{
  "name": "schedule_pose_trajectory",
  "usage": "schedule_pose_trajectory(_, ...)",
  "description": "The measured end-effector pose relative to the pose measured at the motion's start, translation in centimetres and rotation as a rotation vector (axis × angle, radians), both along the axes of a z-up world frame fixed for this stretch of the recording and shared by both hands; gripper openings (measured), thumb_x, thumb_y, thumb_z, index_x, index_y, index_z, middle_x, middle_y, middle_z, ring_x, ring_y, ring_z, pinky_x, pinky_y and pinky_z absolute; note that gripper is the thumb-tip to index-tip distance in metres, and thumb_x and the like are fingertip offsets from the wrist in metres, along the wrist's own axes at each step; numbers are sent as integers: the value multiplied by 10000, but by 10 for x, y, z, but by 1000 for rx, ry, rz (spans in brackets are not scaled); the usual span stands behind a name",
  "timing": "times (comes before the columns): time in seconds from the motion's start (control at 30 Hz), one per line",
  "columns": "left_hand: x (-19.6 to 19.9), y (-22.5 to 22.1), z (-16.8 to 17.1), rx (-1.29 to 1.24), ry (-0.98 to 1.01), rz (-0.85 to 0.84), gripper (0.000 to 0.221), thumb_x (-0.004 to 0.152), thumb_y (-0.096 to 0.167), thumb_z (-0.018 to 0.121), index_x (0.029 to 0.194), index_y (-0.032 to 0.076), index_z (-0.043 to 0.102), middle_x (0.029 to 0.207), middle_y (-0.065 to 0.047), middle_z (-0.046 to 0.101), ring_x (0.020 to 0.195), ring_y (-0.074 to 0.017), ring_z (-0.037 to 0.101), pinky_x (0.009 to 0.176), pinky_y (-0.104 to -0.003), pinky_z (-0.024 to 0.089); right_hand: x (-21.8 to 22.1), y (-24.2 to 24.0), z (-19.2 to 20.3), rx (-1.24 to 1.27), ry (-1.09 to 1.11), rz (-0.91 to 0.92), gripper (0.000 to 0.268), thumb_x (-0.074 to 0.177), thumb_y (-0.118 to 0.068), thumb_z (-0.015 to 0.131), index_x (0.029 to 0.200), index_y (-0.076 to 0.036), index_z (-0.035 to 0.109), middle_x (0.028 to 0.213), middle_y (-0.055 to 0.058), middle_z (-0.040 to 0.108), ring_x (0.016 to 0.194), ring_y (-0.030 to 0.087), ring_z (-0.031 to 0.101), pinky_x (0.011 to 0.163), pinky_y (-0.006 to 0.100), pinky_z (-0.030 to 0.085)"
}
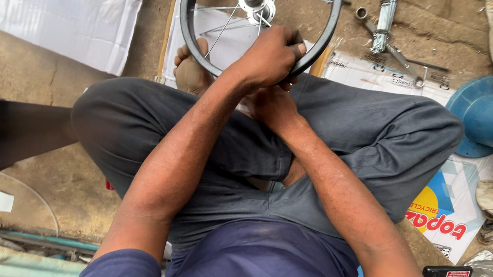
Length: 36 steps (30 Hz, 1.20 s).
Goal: The person assembles a bicycle wheel by inserting spokes into the hub and attaching them to the rim by hand.
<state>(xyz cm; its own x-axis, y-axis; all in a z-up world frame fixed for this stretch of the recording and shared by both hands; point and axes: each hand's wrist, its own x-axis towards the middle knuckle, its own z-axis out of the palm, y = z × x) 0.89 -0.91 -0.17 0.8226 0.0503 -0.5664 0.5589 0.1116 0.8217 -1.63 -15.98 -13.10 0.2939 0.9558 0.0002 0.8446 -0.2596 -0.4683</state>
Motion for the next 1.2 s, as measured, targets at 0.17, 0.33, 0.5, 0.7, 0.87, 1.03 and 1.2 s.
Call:
schedule_pose_trajectory(0.17, 4, -3, -5, -12, -17, 2, 266, 1027, 195, 530, 964, -39, 639, 704, -96, 679, 547, -147, 689, 449, -307, 594, -3, 2, 3, -102, 21, 27, 309, 998, -282, 663, 807, -40, 675, 693, 111, 666, 652, 267, 672, 601, 402, 530)
schedule_pose_trajectory(0.33, 1, -4, -11, -60, -18, 19, 283, 1045, 186, 535, 916, -49, 626, 678, -97, 642, 536, -156, 655, 448, -311, 562, 4, 4, 4, -115, 131, -55, 183, 934, -154, 658, 780, -54, 663, 696, 107, 664, 681, 275, 669, 684, 436, 537)
schedule_pose_trajectory(0.5, 0, -2, -13, -66, -61, 26, 265, 1043, 178, 540, 916, -40, 621, 680, -82, 638, 552, -152, 644, 465, -307, 547, 16, -31, 36, 5, 247, -250, 210, 760, -208, 729, 841, -22, 676, 804, 158, 711, 799, 366, 674, 730, 455, 547)
schedule_pose_trajectory(0.7, 2, 1, -6, -118, -33, 26, 249, 1040, 166, 513, 934, -40, 604, 693, -100, 644, 555, -171, 667, 481, -324, 593, 42, -58, 105, -4, 661, -822, 142, 853, -80, 721, 974, -5, 716, 869, 93, 731, 771, 160, 679, 679, 283, 552)
schedule_pose_trajectory(0.87, -2, -1, -1, -99, -29, -5, 258, 1050, 173, 510, 949, -41, 613, 719, -102, 652, 579, -164, 680, 491, -313, 599, 55, -53, 93, 711, 798, -767, 121, 976, 70, 699, 1087, 25, 718, 1030, 36, 663, 883, 90, 651, 770, 237, 539)
schedule_pose_trajectory(1.03, 2, -1, -1, -85, -20, -22, 264, 1036, 167, 532, 939, -55, 638, 719, -121, 674, 586, -179, 692, 497, -313, 594, 48, -26, 74, 724, 587, -876, 320, 931, 90, 738, 1222, -4, 642, 985, 19, 713, 859, 101, 691, 756, 246, 585)
schedule_pose_trajectory(1.2, 1, 0, -2, -98, -47, 1, 259, 1028, 167, 536, 952, -55, 647, 751, -115, 691, 607, -170, 689, 498, -310, 601, 40, -17, 87, 615, 204, -795, 443, 871, 83, 748, 1275, -34, 607, 927, 42, 712, 800, 124, 713, 715, 256, 600)
